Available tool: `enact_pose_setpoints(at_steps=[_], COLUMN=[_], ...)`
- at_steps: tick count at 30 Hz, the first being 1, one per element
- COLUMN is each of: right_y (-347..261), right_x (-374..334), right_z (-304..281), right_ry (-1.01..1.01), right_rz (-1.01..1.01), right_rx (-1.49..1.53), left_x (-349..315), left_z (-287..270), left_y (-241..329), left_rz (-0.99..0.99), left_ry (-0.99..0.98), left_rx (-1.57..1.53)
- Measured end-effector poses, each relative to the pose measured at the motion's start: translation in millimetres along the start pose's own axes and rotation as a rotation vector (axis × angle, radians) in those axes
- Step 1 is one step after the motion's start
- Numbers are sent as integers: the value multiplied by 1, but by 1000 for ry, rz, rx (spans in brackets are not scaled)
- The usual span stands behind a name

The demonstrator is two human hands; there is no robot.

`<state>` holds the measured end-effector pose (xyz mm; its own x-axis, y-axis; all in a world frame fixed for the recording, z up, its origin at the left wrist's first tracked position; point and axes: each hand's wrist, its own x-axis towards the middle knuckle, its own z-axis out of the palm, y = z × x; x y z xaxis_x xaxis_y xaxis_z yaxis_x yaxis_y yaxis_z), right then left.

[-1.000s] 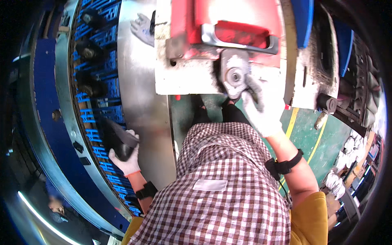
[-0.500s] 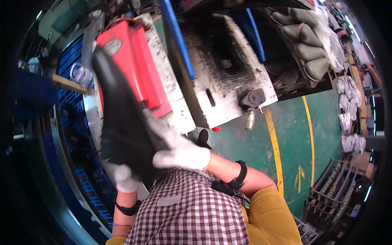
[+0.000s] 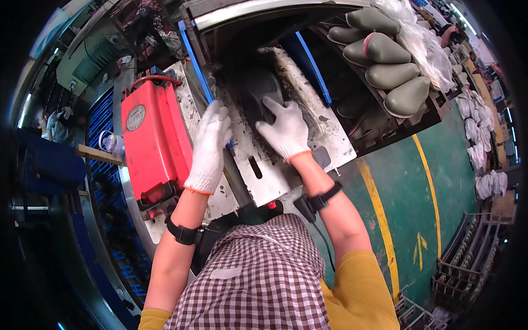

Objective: Operating industrial machinery to process shoes during the manufacturing cycle.

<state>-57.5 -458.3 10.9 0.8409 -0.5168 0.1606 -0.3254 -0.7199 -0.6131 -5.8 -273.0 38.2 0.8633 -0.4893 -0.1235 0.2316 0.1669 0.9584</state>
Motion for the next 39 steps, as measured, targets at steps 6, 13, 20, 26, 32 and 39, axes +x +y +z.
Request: enact_pose_setpoints(at_steps=[6,13,20,26,32,39], right_y=[39,58,57,36,41,108], right_x=[59,57,54,52,52,-9], right_z=[49,59,69,73,57,9], right_ry=[46,48,95,105,-7,328], right_rz=[-31,-51,-41,4,27,16], right_rx=[-228,-257,-268,-351,-299,109], left_x=[-16,6,81,137,128,85], left_z=[14,16,63,69,74,79], left_y=[58,135,237,262,251,203], left_rz=[595,928,814,1005,924,988], left_ry=[200,256,-93,-315,-363,-244], left_rx=[195,250,718,1210,1091,1089])
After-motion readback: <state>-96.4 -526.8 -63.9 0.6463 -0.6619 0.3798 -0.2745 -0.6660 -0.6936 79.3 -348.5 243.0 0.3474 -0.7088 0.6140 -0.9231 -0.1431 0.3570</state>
